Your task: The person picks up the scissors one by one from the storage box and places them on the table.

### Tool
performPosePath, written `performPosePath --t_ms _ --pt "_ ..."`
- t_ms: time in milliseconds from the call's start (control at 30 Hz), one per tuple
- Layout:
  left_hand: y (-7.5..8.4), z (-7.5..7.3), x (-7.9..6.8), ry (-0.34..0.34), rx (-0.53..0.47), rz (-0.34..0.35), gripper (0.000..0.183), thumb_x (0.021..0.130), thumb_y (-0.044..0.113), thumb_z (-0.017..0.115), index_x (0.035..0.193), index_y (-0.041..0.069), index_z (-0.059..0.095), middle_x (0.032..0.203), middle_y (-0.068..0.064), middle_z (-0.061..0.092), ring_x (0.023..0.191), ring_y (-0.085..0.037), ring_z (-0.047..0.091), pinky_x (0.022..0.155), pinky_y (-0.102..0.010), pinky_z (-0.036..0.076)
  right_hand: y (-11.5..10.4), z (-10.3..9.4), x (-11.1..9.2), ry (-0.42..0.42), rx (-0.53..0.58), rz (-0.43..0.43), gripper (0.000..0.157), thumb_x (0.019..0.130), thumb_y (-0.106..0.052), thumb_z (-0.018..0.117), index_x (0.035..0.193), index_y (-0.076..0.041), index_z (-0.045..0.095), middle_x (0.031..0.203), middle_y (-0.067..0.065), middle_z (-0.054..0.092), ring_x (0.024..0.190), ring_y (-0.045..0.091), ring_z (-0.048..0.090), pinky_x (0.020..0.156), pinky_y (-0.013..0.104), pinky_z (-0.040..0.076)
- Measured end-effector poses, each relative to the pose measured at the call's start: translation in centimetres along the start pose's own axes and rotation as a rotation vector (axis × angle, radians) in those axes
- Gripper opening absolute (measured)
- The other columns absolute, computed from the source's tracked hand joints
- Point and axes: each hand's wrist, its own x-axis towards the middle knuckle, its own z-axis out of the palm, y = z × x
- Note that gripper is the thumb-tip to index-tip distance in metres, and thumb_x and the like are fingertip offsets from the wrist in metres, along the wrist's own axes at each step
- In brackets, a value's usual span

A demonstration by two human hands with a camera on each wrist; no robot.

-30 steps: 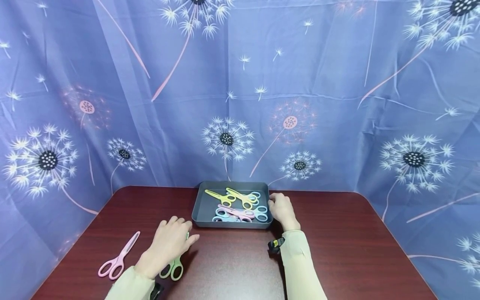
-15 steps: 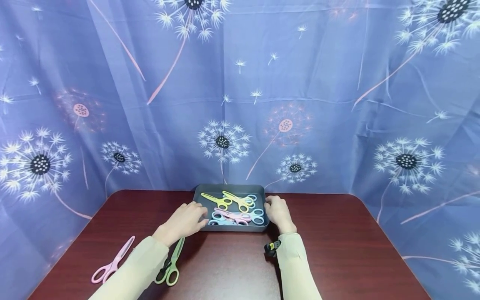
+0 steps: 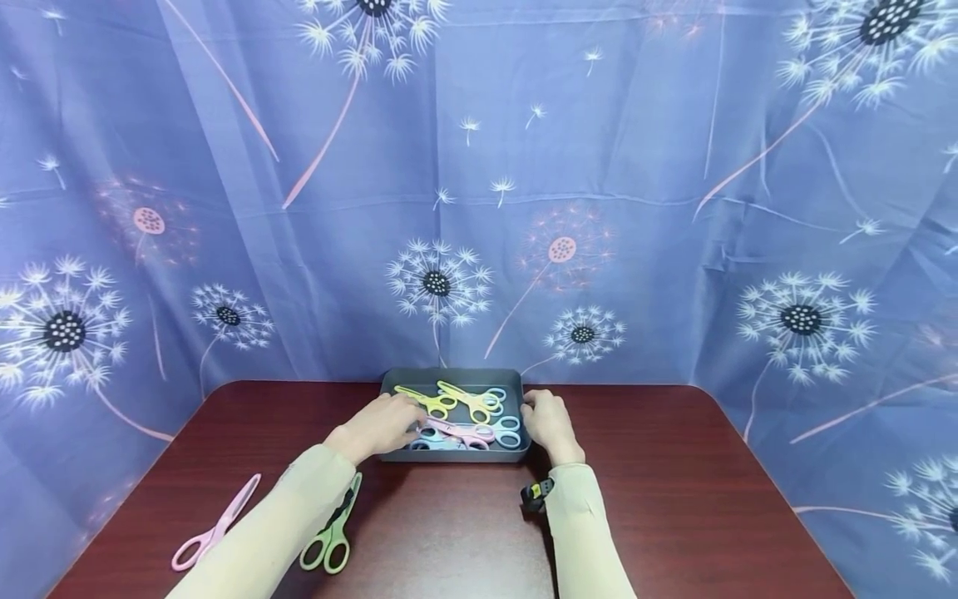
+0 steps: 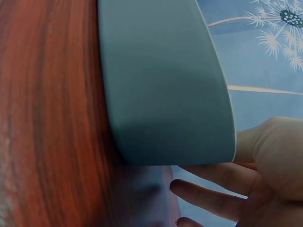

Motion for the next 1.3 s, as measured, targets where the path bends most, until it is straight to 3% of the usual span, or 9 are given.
performPosePath --t_ms 167,267,367,467,700,867,1133,1300 --pt "0.1 0.6 0.6 -0.031 0.03 0.017 0.012 0.083 0.023 0.078 0.093 0.02 0.074 0.094 0.004 0.068 0.096 -0.018 0.062 0.082 -0.044 0.047 0.2 0.3 0.1 0.014 0.001 -0.009 0.024 0.091 -0.005 0.062 0.111 0.006 0.068 0.104 0.019 0.069 0.092 0.032 0.065 0.08 0.047 0.05" --pt "0.2 1.0 1.0 -0.016 0.05 0.032 0.008 0.081 0.023 0.079 0.08 0.021 0.071 0.085 0.005 0.066 0.09 -0.017 0.062 0.078 -0.042 0.048 0.2 0.2 0.2 0.017 0.003 -0.011 0.023 0.091 -0.005 0.062 0.111 0.006 0.069 0.104 0.019 0.069 0.091 0.032 0.065 0.08 0.047 0.05" --pt "0.4 1.1 1.3 -0.004 0.07 0.041 0.022 0.079 0.022 0.08 0.065 0.022 0.062 0.075 0.007 0.062 0.083 -0.016 0.061 0.074 -0.04 0.048 0.2 0.0 0.2 0.012 0.006 -0.015 0.024 0.091 -0.004 0.061 0.111 0.006 0.068 0.104 0.02 0.069 0.09 0.032 0.065 0.079 0.048 0.051" --pt "0.6 1.1 1.5 -0.014 0.083 0.037 0.029 0.077 0.02 0.081 0.06 0.022 0.057 0.071 0.008 0.06 0.081 -0.016 0.06 0.074 -0.04 0.047 0.0 -0.1 0.2 0.01 0.011 -0.018 0.024 0.091 -0.004 0.061 0.112 0.007 0.068 0.104 0.02 0.069 0.091 0.032 0.065 0.079 0.048 0.051" --pt "0.9 1.4 1.8 -0.057 0.141 0.03 0.026 0.077 0.018 0.081 0.062 0.022 0.059 0.074 0.006 0.062 0.086 -0.017 0.061 0.077 -0.04 0.047 0.1 -0.1 0.2 0.003 0.012 -0.01 0.025 0.091 -0.005 0.062 0.113 0.006 0.068 0.106 0.02 0.069 0.092 0.032 0.066 0.079 0.048 0.051" --pt "1.1 1.6 2.0 -0.047 0.184 0.029 0.026 0.077 0.013 0.078 0.062 0.023 0.059 0.076 0.004 0.064 0.085 -0.018 0.062 0.076 -0.039 0.048 0.1 -0.2 0.1 -0.002 0.013 -0.014 0.025 0.092 -0.004 0.061 0.113 0.007 0.067 0.107 0.021 0.068 0.093 0.033 0.065 0.079 0.048 0.051" --pt "1.8 1.5 2.3 -0.064 0.257 0.022 0.01 0.08 0.011 0.077 0.081 0.02 0.071 0.09 0.001 0.069 0.092 -0.018 0.062 0.081 -0.039 0.049 0.0 -0.3 0.0 0.0 0.01 0.004 0.024 0.092 -0.005 0.062 0.113 0.006 0.068 0.106 0.019 0.069 0.094 0.033 0.065 0.081 0.048 0.05" --pt "1.4 1.6 2.4 -0.098 0.254 0.007 0.009 0.079 0.015 0.079 0.078 0.019 0.07 0.088 0.001 0.068 0.09 -0.018 0.063 0.079 -0.038 0.05 -0.1 -0.1 0.1 0.003 0.011 0.005 0.024 0.092 -0.005 0.062 0.112 0.006 0.068 0.105 0.019 0.069 0.092 0.032 0.065 0.08 0.047 0.051"
